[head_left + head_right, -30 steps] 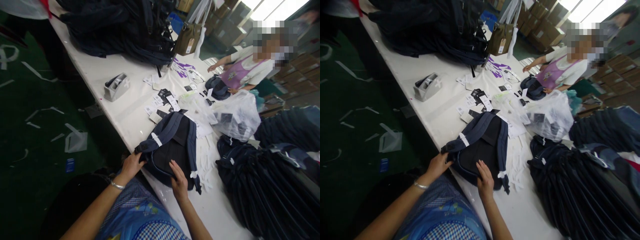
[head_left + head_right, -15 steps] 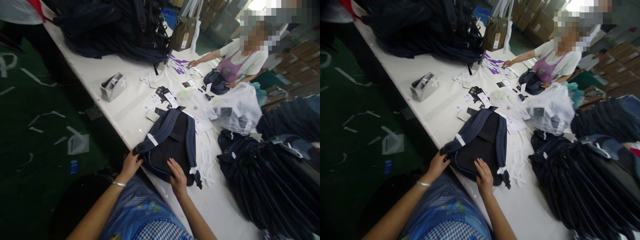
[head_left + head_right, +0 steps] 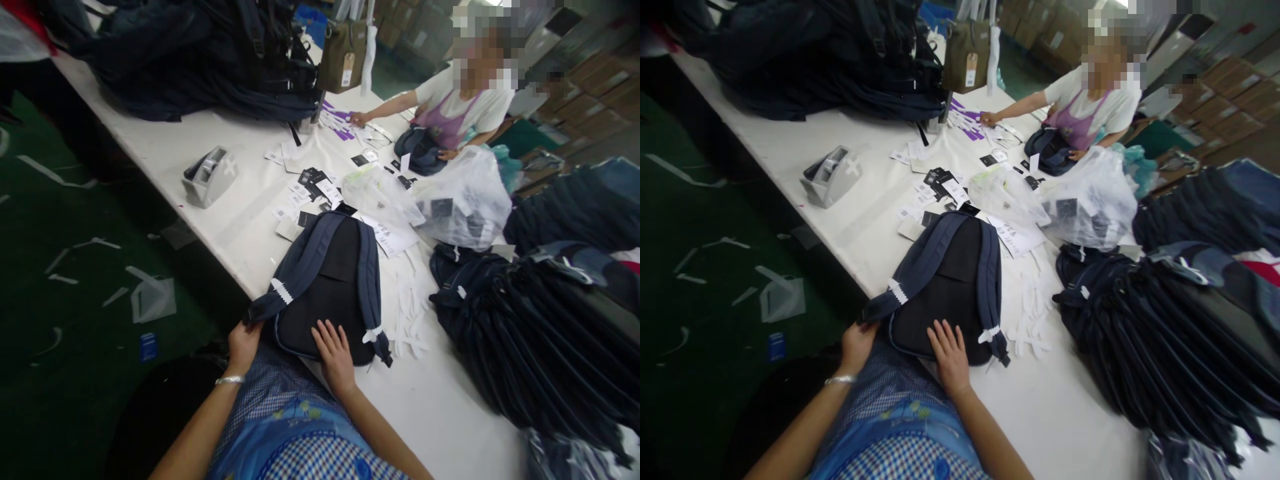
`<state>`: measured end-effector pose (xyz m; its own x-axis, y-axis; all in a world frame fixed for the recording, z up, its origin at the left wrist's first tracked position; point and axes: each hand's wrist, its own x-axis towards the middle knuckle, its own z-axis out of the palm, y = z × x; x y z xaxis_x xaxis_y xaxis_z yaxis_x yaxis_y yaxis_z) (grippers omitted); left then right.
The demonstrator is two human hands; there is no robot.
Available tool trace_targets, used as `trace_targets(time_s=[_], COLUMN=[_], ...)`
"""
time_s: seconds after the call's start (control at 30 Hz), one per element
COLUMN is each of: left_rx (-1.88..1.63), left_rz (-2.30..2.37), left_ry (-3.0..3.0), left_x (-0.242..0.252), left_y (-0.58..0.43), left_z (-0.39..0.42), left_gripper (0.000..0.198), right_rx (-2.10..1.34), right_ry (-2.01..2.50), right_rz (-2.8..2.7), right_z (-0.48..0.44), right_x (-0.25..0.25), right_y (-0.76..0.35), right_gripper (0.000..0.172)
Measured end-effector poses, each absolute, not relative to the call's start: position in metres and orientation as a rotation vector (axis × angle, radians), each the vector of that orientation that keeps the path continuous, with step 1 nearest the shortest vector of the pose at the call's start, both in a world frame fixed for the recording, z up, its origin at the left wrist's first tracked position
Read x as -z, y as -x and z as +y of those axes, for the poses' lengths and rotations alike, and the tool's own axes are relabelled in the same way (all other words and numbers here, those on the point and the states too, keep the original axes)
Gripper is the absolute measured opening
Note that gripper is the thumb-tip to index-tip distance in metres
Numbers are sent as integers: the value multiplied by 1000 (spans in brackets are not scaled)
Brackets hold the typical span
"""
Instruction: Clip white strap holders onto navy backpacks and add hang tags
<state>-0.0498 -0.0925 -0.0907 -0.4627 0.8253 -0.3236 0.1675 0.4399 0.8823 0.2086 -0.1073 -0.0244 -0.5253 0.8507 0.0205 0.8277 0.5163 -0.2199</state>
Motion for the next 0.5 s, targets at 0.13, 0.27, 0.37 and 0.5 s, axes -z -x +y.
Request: trace_targets(time_s=[0.13,0.27,0.37,0.5], left_rx=[-919,-1036,-1157,-994], left_rz=[1921,2022,2084,1707], left_ry=[-774,-838,-1396,-2096], left_x=[85,39,-7,-12], left_y=[65,85,87,45], left_z=[-113,-132,-109,-60], left_gripper=[49,32,26,57], right_rx=[-344,-533,-443,-98], right_ry=[1515,1427,1397,1832], right_rz=[-2671,-2625,-2474,-2168], right_z=[-113,-107,-96,-84], right_x=[35,1,-31,-24], right_y=[-197,-200,-218,-243], right_gripper=[73,71,47,50])
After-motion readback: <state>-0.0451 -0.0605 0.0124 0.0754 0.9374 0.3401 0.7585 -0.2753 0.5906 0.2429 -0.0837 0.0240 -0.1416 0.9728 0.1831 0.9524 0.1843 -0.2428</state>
